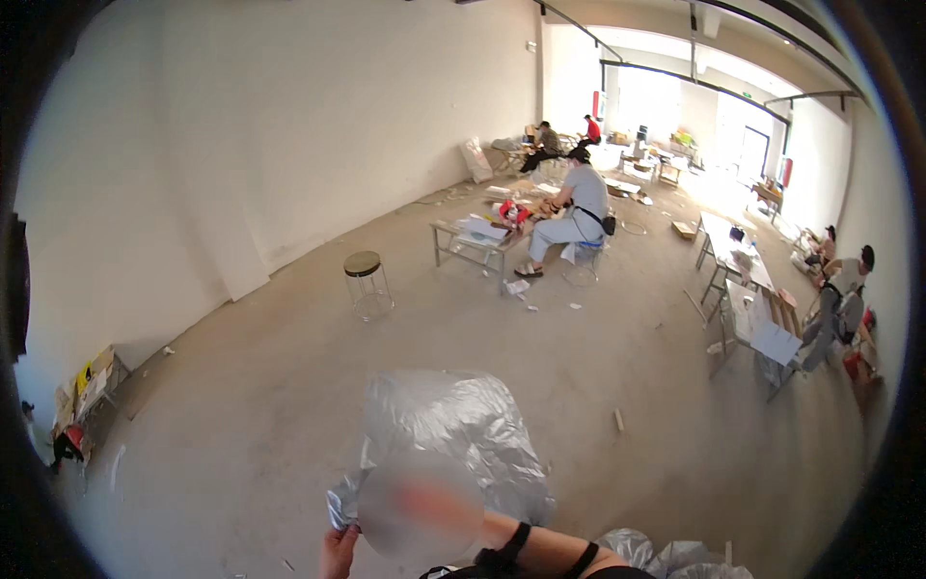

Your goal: Packaging small packets into plastic bags at a workstation.

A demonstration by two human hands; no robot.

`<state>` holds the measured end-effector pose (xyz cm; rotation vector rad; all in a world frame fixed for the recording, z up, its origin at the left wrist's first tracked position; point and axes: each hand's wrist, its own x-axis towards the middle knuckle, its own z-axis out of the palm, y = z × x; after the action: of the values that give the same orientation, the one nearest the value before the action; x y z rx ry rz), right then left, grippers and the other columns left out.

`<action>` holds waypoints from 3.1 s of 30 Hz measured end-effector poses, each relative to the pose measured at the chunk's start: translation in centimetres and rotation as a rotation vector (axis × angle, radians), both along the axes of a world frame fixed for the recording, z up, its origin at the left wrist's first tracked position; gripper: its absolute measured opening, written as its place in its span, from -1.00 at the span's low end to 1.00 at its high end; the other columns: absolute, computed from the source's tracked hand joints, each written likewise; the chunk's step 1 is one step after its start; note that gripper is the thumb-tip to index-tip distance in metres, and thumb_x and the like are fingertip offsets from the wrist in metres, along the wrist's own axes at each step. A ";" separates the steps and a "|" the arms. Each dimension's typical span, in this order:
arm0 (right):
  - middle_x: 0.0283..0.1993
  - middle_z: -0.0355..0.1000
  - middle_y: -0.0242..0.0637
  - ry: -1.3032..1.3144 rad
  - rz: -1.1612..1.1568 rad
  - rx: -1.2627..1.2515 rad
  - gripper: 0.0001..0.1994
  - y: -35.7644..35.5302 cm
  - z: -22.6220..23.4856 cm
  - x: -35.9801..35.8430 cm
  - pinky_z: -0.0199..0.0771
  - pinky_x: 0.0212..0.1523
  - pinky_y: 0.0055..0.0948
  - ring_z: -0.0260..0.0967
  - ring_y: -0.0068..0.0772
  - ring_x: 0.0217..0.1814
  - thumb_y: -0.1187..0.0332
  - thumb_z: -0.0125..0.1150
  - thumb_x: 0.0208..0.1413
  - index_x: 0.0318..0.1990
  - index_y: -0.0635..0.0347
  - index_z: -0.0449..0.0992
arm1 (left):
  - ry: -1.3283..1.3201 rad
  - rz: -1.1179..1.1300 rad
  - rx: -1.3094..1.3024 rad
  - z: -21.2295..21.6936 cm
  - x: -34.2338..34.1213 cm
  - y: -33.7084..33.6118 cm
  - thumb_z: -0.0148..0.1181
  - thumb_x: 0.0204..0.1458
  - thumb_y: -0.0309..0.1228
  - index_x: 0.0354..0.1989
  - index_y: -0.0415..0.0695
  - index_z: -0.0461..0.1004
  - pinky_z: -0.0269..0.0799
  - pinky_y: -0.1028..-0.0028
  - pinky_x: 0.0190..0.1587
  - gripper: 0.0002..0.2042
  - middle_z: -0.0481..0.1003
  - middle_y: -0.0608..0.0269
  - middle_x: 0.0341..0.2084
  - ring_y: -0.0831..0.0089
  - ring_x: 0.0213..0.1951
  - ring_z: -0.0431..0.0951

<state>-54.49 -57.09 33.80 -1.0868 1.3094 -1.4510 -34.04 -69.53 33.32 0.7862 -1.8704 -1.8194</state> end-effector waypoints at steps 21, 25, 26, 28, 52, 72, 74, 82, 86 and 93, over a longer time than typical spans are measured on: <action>-0.29 0.43 -0.03 0.534 -0.006 0.814 -0.34 -6.4 -26.8 -30.0 0.38 -0.27 -0.24 0.40 -0.14 -0.30 -0.12 0.12 -0.10 -0.03 0.32 0.28 | 0.080 0.272 0.369 0.0 -22.7 -17.9 -0.08 0.12 -0.27 -0.55 -0.05 0.31 0.23 0.58 -0.60 -0.77 0.25 0.43 -0.72 0.61 -0.69 0.21; -0.51 0.43 -0.22 0.217 0.405 0.959 -0.48 -11.5 -29.4 -36.0 0.34 -0.55 -0.40 0.33 -0.43 -0.57 0.01 0.18 -0.10 -0.16 0.31 0.35 | 0.157 0.296 0.389 0.8 -27.1 -20.8 -0.05 0.11 -0.29 -0.56 -0.07 0.32 0.24 0.61 -0.61 -0.77 0.26 0.42 -0.72 0.63 -0.69 0.24; -0.51 0.41 -0.24 0.153 0.449 0.940 -0.53 -13.2 -29.9 -36.5 0.35 -0.51 -0.40 0.31 -0.41 -0.55 0.05 0.17 -0.08 -0.16 0.27 0.34 | 0.120 0.313 0.399 1.0 -27.9 -22.0 -0.04 0.11 -0.31 -0.56 -0.08 0.32 0.24 0.62 -0.61 -0.78 0.26 0.42 -0.72 0.63 -0.69 0.23; -0.30 0.35 -0.23 0.098 0.457 0.997 -0.57 -16.7 -30.2 -38.0 0.37 -0.34 -0.33 0.31 -0.30 -0.35 0.09 0.11 -0.01 -0.08 0.20 0.29 | 0.096 0.345 0.435 1.1 -30.7 -24.3 -0.02 0.10 -0.32 -0.56 -0.09 0.33 0.25 0.61 -0.60 -0.79 0.27 0.41 -0.72 0.64 -0.69 0.24; 0.15 0.21 -0.26 -0.228 0.053 0.758 -0.29 -44.9 -28.7 -62.7 0.29 -0.09 -0.19 0.24 -0.16 0.00 0.13 0.13 0.01 0.24 0.12 -0.10 | 0.143 -0.565 0.240 5.2 -65.0 -59.6 -0.13 0.16 -0.25 0.07 -0.18 0.12 0.29 0.63 -0.46 -0.63 0.34 0.35 -0.48 0.66 -0.55 0.30; -0.23 0.31 -0.24 -0.655 -0.259 0.602 -0.62 -77.1 -21.1 -90.6 0.40 -0.25 -0.32 0.32 -0.28 -0.17 0.13 0.10 0.05 -0.07 0.13 0.24 | 0.017 -0.449 0.238 8.8 -84.3 -82.1 0.01 0.08 -0.26 -0.11 -0.25 0.29 0.31 0.59 -0.33 -0.68 0.41 0.32 -0.43 0.62 -0.44 0.36; -0.05 0.27 -0.17 -0.574 -0.246 0.609 -0.45 -81.0 -19.9 -92.4 0.36 -0.13 -0.30 0.27 -0.26 -0.03 0.10 0.13 0.02 0.09 0.18 0.14 | 0.073 -0.478 0.288 10.2 -86.4 -86.0 0.01 0.07 -0.32 0.07 -0.28 0.15 0.32 0.54 -0.31 -0.57 0.42 0.26 -0.41 0.55 -0.44 0.38; 0.24 0.00 0.01 -0.307 -0.331 0.819 -0.12 -85.1 -16.6 -97.5 -0.01 0.22 -0.21 -0.06 -0.06 0.28 -0.06 0.26 -0.17 0.22 0.22 -0.03 | 0.083 -0.747 0.405 13.3 -100.1 -96.4 0.04 0.05 -0.38 0.20 -0.27 -0.06 0.35 0.49 -0.25 -0.42 0.41 0.15 -0.39 0.50 -0.43 0.40; 0.23 0.00 0.07 0.089 -0.339 0.926 -0.09 -84.8 -21.2 -101.3 0.04 0.21 -0.30 -0.05 0.00 0.28 -0.13 0.29 -0.30 0.19 0.18 0.07 | 0.221 -0.804 0.405 13.5 -107.5 -100.1 0.03 0.05 -0.39 0.21 -0.26 -0.11 0.37 0.44 -0.25 -0.40 0.41 0.11 -0.38 0.46 -0.44 0.42; 0.10 0.21 0.05 0.448 -0.564 1.316 -0.39 -88.3 -22.3 -114.4 0.25 0.05 -0.24 0.22 -0.02 0.09 0.06 0.21 -0.21 0.01 0.20 0.32 | 0.349 -0.617 0.399 12.1 -119.6 -108.1 0.11 0.00 -0.31 0.20 -0.32 -0.12 0.42 0.43 -0.36 -0.32 0.43 0.05 -0.47 0.44 -0.54 0.43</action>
<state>-168.84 -145.35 11.54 -0.1104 2.4528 -0.3536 -153.63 -177.60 45.39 -0.0394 -1.6402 -2.5531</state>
